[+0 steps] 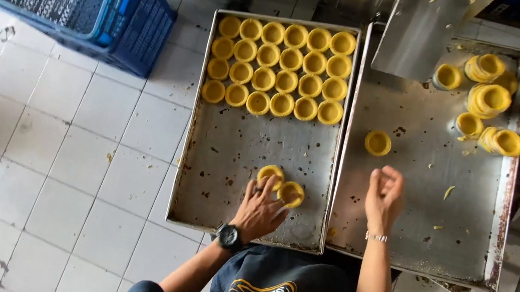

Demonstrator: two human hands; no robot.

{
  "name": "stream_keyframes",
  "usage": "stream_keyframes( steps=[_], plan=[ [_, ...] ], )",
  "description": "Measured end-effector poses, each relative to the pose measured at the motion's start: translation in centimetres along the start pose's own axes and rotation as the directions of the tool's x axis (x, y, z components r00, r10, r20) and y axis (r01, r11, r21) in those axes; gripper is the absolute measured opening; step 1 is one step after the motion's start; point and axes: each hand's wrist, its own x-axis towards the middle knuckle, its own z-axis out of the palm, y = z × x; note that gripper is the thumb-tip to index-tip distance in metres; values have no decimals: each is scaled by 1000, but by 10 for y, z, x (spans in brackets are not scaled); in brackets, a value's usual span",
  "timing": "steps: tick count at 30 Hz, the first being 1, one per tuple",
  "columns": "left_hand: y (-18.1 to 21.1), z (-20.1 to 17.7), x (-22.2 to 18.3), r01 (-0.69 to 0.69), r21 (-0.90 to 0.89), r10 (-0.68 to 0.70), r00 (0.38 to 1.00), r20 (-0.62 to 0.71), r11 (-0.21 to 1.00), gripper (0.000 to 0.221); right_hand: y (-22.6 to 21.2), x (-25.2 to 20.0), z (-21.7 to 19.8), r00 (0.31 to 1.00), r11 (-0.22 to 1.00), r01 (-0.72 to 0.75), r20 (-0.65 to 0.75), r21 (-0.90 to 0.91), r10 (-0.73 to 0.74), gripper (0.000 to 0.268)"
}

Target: The person is picking up yellow pastry shells and arranging them into organized rows on a metal baking tray.

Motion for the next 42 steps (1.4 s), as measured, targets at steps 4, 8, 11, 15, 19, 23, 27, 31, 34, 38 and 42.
stream_keyframes(
  steps=[4,8,11,15,19,23,27,31,34,38,42],
  plan=[
    [-8,52,57,-29,39,31,998,-47,999,36,-5,62,7,963,965,184,-163,-189,-215,48],
    [-4,67,136,45,100,-21,974,-226,994,30,60,113,34,976,867,139,-81,-479,-201,37],
    [4,57,160,66,104,-38,967,-251,992,33,54,80,20,986,961,10,-159,-277,-56,23],
    [-1,47,144,45,26,-39,983,-181,999,39,-18,0,-12,991,995,45,118,84,-55,38],
    [-28,33,80,-160,-167,144,984,-102,973,30,-32,-35,-44,938,994,-22,342,-104,57,48],
    [-6,-47,12,-479,-286,487,872,-49,829,12,14,-40,-51,918,964,-122,342,-236,200,46],
    [-31,-92,6,-307,-446,340,940,-6,841,8,14,-42,-52,911,965,-166,344,-201,229,44],
    [-52,-86,2,-6,108,14,998,-69,994,55,0,-41,-42,910,965,-162,347,-207,227,44],
    [-46,-48,-5,-254,32,255,967,-20,967,35,-4,-34,-33,904,961,-153,360,-232,231,46],
    [-28,-61,8,-445,-52,438,893,-102,894,9,-2,-31,-26,890,970,-144,403,-198,214,47],
    [-73,2,19,-117,167,132,988,-85,979,45,4,-36,-25,908,974,-129,373,-187,192,49]
  ],
)
